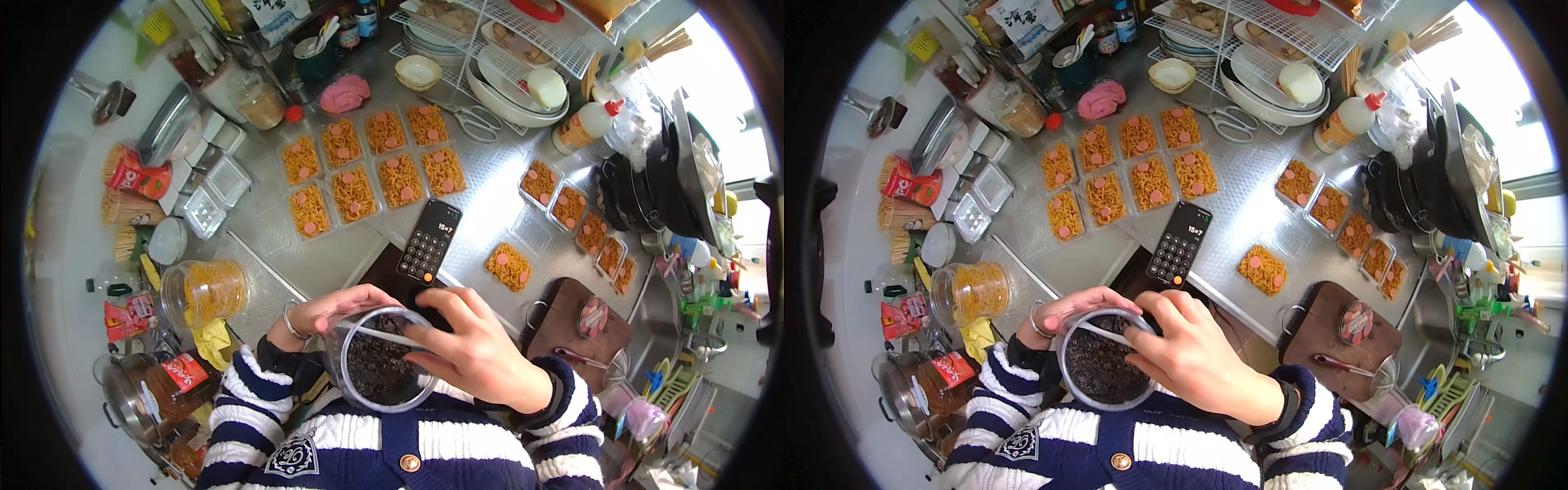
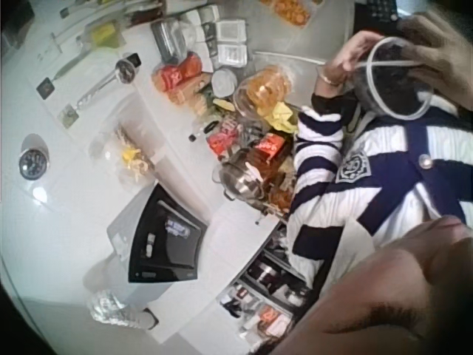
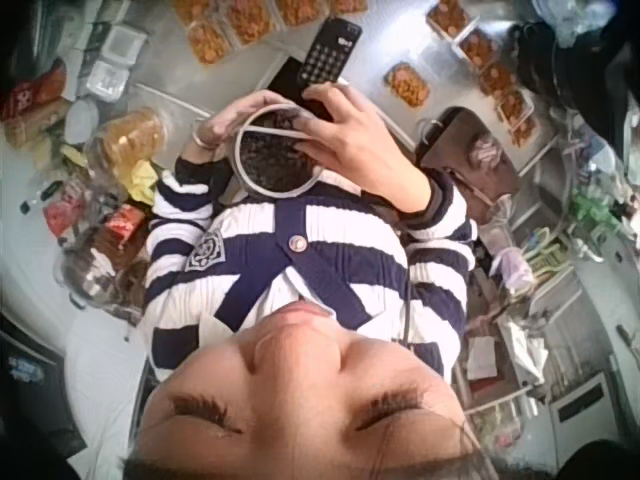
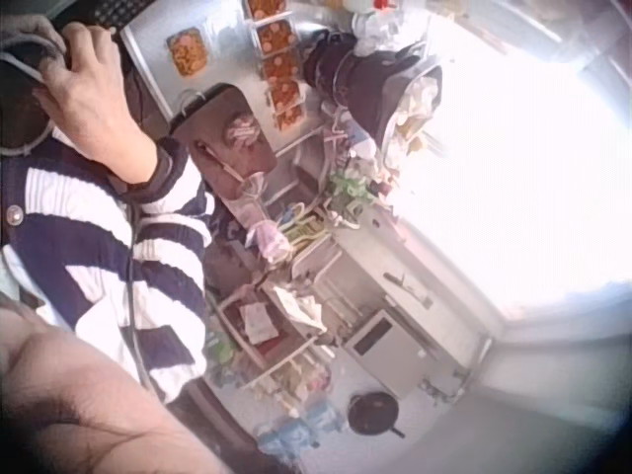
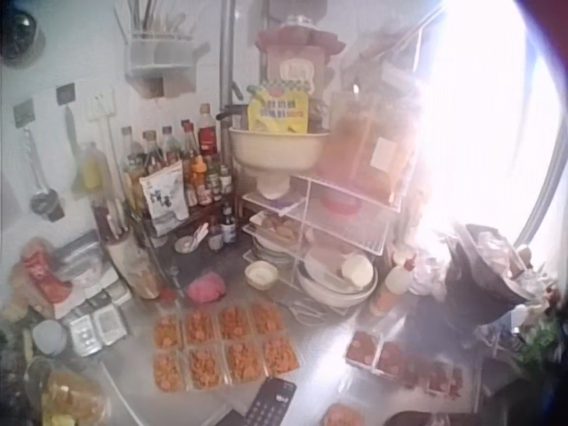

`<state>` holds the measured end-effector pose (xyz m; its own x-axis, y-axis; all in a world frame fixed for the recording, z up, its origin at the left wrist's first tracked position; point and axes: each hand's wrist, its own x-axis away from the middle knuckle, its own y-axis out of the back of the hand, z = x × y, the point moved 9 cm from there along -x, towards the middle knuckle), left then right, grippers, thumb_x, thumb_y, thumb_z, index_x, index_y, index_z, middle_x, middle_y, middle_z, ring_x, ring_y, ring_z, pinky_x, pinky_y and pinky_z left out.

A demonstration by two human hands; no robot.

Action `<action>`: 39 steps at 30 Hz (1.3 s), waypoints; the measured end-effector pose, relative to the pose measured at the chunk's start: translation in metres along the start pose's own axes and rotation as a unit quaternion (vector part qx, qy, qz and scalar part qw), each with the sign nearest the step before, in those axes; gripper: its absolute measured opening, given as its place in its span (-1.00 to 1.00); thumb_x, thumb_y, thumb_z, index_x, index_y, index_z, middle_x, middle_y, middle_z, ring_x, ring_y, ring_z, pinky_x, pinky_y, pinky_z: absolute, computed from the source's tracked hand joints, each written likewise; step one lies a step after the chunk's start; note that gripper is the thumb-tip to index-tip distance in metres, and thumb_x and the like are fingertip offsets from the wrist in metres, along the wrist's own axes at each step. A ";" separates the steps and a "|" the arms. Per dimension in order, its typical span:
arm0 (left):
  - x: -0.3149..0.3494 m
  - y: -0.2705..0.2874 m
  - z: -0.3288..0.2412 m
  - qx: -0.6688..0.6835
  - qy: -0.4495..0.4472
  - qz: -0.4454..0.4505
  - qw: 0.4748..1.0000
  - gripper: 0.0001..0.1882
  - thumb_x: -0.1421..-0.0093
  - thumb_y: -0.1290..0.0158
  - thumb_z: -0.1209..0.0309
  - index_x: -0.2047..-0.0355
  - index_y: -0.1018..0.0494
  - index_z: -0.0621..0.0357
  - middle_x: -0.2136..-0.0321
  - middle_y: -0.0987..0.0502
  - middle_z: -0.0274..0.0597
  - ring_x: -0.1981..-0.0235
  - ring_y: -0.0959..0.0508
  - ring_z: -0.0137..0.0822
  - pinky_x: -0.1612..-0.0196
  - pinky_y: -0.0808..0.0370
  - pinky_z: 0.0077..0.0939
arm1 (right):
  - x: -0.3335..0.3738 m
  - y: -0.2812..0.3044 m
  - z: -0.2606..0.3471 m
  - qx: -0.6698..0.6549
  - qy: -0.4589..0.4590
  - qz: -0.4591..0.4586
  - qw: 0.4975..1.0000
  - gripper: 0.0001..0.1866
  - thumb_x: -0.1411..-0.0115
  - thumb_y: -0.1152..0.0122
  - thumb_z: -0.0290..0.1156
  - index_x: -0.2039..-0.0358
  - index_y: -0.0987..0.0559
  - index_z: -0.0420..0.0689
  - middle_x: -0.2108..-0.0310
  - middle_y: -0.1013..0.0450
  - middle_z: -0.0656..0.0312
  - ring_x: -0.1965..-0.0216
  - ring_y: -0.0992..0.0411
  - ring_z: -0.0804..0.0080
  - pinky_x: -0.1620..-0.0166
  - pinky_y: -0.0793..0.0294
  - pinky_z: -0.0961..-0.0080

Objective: The person slices pink sausage rounds on a cutting board and places them into clear plastic containers filled with instant noodles. The person uses a knife to slice the sausage and a yellow cloth to wipe the cutting board. The containers are arranged on a stainless steel countertop.

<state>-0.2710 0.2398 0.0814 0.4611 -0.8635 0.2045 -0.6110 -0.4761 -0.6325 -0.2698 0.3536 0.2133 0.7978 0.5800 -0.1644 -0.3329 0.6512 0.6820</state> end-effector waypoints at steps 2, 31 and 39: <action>-0.004 -0.002 -0.007 -0.001 -0.057 -0.007 0.998 0.18 0.31 -0.04 -0.46 -0.05 -0.20 0.37 -0.14 -0.16 0.17 -0.19 -0.18 -0.09 -0.24 -0.05 -0.22 | -0.004 -0.008 -0.007 0.028 -0.036 0.039 0.998 -0.68 0.10 -0.28 -0.41 0.28 -0.48 -0.17 0.12 -0.25 -0.04 0.19 -0.33 0.11 0.21 -0.42 0.33; -0.014 0.016 0.011 0.120 -0.295 -0.313 0.895 0.11 0.01 0.27 -0.42 -0.25 0.15 0.27 -0.14 -0.19 0.02 -0.14 -0.26 -0.16 -0.19 -0.18 -0.25 | -0.015 0.023 -0.039 -0.175 0.040 -0.011 0.984 -0.85 -0.05 -0.15 -0.58 0.32 -0.48 -0.31 0.63 -0.40 0.04 0.62 -0.45 0.15 0.56 -0.41 0.40; -0.024 0.012 0.012 0.099 -0.280 -0.354 0.887 0.11 0.01 0.25 -0.42 -0.25 0.15 0.27 -0.14 -0.19 0.01 -0.15 -0.26 -0.16 -0.18 -0.19 -0.25 | -0.009 0.020 -0.085 -0.294 -0.082 0.036 0.951 -0.86 -0.15 -0.09 -0.55 0.28 -0.52 -0.30 0.66 -0.45 0.26 0.68 -0.40 0.66 0.60 -0.39 0.71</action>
<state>-0.2814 0.2565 0.0599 0.9654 -0.1148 0.2342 0.0586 -0.7796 -0.6235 -0.3266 0.4034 0.1679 0.8136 0.5812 0.0145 -0.5755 0.8016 0.1618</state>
